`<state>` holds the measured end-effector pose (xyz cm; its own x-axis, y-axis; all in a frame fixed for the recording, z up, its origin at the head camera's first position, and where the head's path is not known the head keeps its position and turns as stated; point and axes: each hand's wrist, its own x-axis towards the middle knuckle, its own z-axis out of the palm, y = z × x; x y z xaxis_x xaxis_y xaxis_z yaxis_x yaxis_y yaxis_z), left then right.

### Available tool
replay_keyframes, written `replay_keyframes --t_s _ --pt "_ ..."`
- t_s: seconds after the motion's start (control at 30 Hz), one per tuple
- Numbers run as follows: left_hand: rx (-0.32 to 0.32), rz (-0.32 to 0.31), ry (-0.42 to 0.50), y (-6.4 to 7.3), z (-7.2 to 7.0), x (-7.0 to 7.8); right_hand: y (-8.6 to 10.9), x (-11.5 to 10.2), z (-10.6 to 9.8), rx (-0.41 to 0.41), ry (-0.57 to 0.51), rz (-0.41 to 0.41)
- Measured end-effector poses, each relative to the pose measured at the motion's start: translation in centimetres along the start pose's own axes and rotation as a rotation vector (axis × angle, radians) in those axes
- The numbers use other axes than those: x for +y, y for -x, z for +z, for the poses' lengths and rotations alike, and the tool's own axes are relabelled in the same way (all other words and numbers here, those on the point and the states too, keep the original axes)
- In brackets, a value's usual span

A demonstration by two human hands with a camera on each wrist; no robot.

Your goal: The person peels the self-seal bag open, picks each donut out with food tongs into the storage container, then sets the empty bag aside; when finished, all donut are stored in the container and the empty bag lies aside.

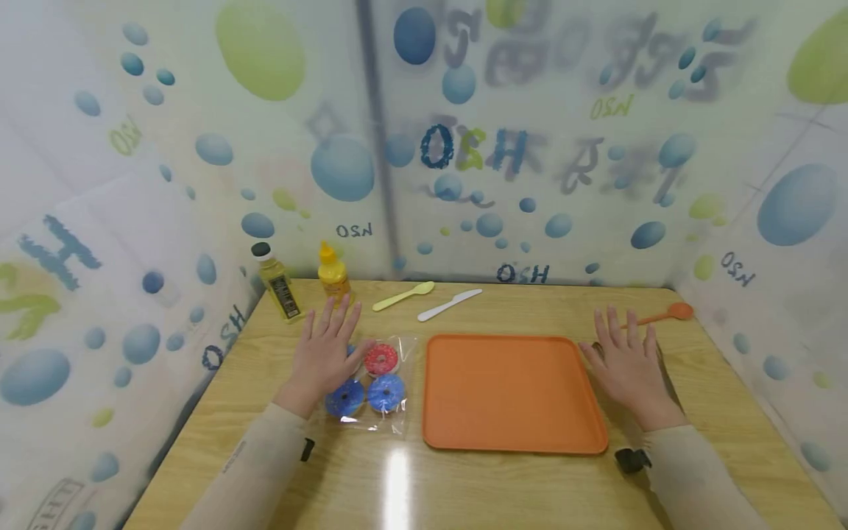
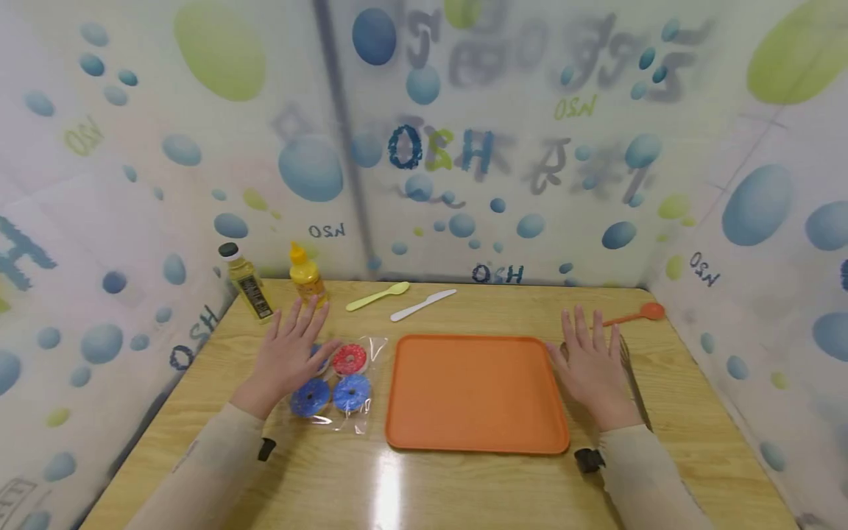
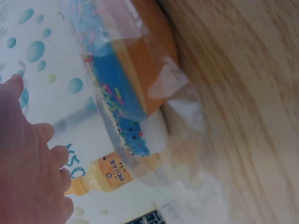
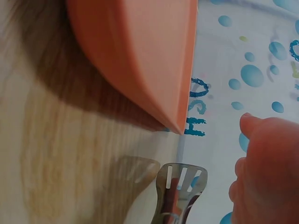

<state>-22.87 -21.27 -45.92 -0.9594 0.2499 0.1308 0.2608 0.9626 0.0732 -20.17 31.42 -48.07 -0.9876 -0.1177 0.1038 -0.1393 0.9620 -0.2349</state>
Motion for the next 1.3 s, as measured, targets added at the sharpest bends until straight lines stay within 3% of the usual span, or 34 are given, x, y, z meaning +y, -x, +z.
replay_keyframes --t_s 0.37,0.57,0.73,0.9,1.1,1.3 --pt "0.002 0.017 -0.009 0.0 -0.1 0.2 0.5 0.2 -0.2 0.019 -0.001 0.006" --pt "-0.005 0.041 -0.008 0.3 -0.1 0.0 0.5 -1.4 -0.5 0.028 0.032 -0.081" --pt "0.007 0.061 -0.013 0.4 -0.2 -0.7 0.6 -4.4 -0.1 0.173 0.098 -0.208" --pt "0.0 0.093 -0.014 1.0 -0.6 -1.5 0.8 -7.7 1.3 0.319 0.022 -0.319" --pt "0.003 0.128 0.032 2.1 -2.0 -2.6 0.7 -11.7 1.9 0.255 -0.059 -0.359" --pt "-0.025 0.147 0.083 3.0 -2.0 -4.7 0.8 -15.4 2.2 0.138 -0.109 -0.353"
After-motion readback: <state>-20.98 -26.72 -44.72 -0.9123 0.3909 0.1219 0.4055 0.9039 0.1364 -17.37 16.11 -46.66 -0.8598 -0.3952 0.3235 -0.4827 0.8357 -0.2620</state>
